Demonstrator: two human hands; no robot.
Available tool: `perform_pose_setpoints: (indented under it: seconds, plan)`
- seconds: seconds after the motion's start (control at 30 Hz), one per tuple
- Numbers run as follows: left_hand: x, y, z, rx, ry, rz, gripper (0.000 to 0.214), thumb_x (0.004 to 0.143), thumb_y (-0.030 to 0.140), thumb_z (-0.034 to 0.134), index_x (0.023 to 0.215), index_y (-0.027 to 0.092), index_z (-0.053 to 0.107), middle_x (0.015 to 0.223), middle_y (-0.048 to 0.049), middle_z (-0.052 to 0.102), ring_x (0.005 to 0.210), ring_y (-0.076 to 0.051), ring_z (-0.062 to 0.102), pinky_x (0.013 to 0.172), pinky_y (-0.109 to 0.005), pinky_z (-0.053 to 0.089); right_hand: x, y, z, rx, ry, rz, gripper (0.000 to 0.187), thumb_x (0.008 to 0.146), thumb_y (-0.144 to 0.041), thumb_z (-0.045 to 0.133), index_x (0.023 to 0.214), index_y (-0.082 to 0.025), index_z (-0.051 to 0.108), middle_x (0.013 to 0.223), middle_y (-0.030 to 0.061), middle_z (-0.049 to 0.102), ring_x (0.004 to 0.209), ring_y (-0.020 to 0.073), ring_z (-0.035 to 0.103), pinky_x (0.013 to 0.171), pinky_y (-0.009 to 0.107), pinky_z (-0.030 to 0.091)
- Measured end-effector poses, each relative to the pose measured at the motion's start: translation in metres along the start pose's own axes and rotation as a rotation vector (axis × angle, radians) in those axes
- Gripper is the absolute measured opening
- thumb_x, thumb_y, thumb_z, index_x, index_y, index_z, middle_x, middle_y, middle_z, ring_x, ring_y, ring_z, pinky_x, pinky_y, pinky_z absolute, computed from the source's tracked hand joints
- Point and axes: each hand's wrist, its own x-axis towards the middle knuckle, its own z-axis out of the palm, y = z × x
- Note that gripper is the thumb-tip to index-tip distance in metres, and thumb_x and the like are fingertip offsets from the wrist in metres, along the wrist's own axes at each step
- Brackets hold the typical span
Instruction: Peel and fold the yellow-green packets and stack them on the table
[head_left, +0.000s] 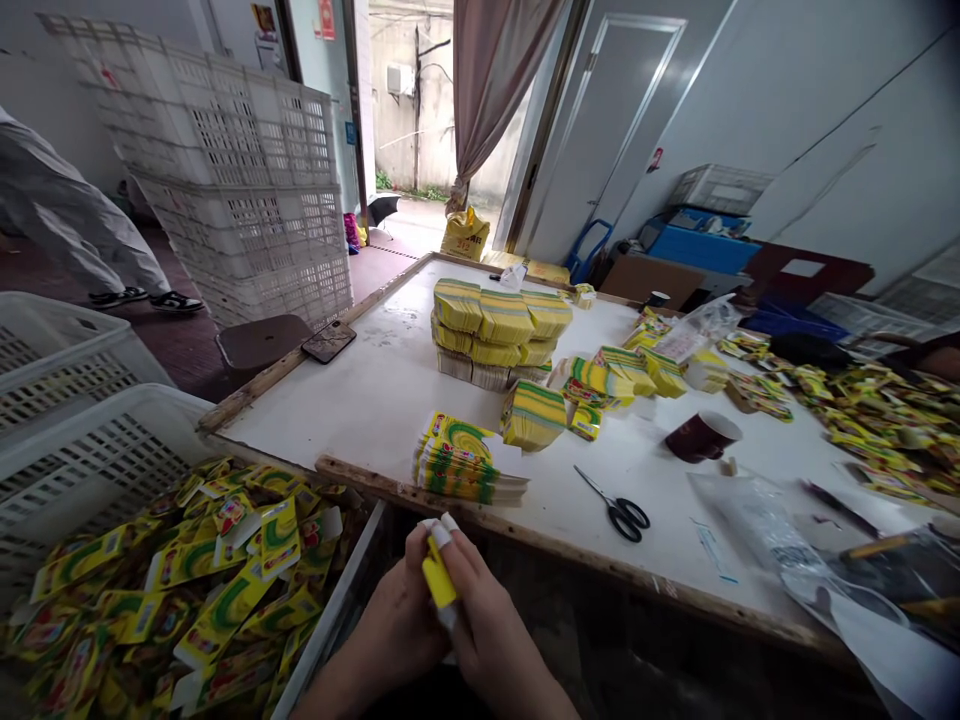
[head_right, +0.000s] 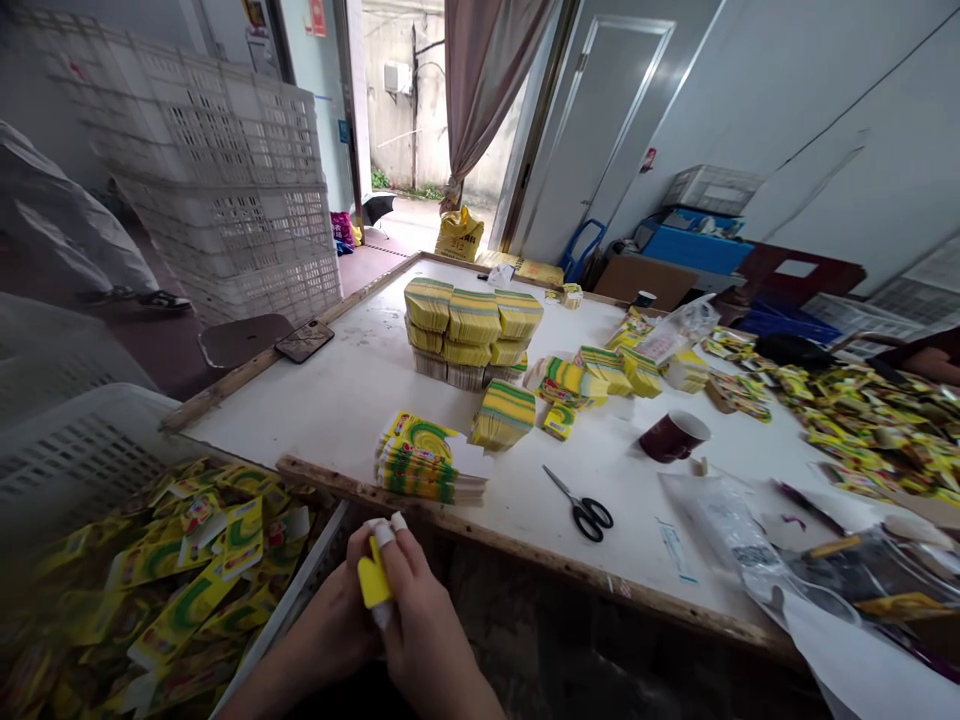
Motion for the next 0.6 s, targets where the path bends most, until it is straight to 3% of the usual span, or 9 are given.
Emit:
perform_pose_setpoints:
  seconds: [0.1, 0.2, 0.3, 0.37, 0.47, 0.6]
  plan:
    - [0.002, -0.004, -0.002, 0.076, 0.096, 0.005, 0.065, 0.071, 0.011, 0.054, 0.128, 0.019, 0.022, 0.12, -0.0167, 0.054, 0.106, -0.026, 0.062, 0.088, -0.042, 0.053, -0.002, 0.007, -0.001, -0.1, 0.064, -0.077, 0.056, 0.088, -0.011, 0.045, 0.142, -0.027, 0.045, 0.151, 0.0103, 0.04, 0.138, 0.024, 0.04, 0.112, 0.04, 0.037]
    - [0.002, -0.004, -0.013, 0.136, 0.092, -0.081, 0.059, 0.066, 0.01, 0.058, 0.121, 0.019, 0.038, 0.117, -0.0131, 0.056, 0.11, -0.028, 0.059, 0.093, -0.044, 0.05, 0.001, 0.017, -0.009, -0.124, 0.133, -0.086, 0.055, 0.088, -0.009, 0.042, 0.141, -0.021, 0.047, 0.15, 0.0144, 0.041, 0.139, 0.0245, 0.038, 0.112, 0.041, 0.037]
    - [0.001, -0.002, -0.027, 0.128, 0.036, -0.119, 0.045, 0.072, 0.022, 0.064, 0.114, 0.02, 0.048, 0.109, -0.0084, 0.061, 0.102, -0.026, 0.061, 0.087, -0.041, 0.052, 0.001, 0.018, -0.017, -0.205, -0.03, -0.046, 0.064, 0.086, -0.01, 0.045, 0.148, -0.015, 0.032, 0.157, 0.0201, 0.021, 0.142, 0.029, 0.03, 0.111, 0.044, 0.037]
    - [0.001, -0.001, -0.033, 0.128, 0.02, -0.119, 0.043, 0.076, 0.033, 0.066, 0.114, 0.02, 0.05, 0.106, -0.0071, 0.062, 0.098, -0.025, 0.062, 0.084, -0.04, 0.052, 0.0, 0.015, -0.022, -0.254, -0.109, -0.014, 0.061, 0.086, -0.012, 0.047, 0.146, -0.013, 0.036, 0.158, 0.0233, 0.014, 0.139, 0.0313, 0.036, 0.107, 0.044, 0.041]
    - [0.003, 0.0, -0.038, 0.098, -0.021, -0.128, 0.046, 0.075, 0.04, 0.068, 0.113, 0.021, 0.051, 0.104, -0.0055, 0.063, 0.095, -0.023, 0.063, 0.084, -0.038, 0.052, 0.001, 0.009, -0.032, -0.251, -0.128, -0.022, 0.037, 0.089, -0.018, 0.05, 0.125, -0.015, 0.059, 0.155, 0.0222, 0.025, 0.134, 0.0288, 0.044, 0.105, 0.039, 0.043]
    - [0.008, 0.005, -0.039, 0.083, -0.057, -0.118, 0.048, 0.071, 0.035, 0.072, 0.113, 0.022, 0.053, 0.106, -0.0045, 0.063, 0.095, -0.023, 0.063, 0.082, -0.036, 0.052, 0.005, -0.002, -0.043, -0.162, -0.116, 0.009, 0.023, 0.077, -0.023, 0.069, 0.1, -0.019, 0.069, 0.141, 0.0175, 0.049, 0.128, 0.0284, 0.051, 0.103, 0.038, 0.044]
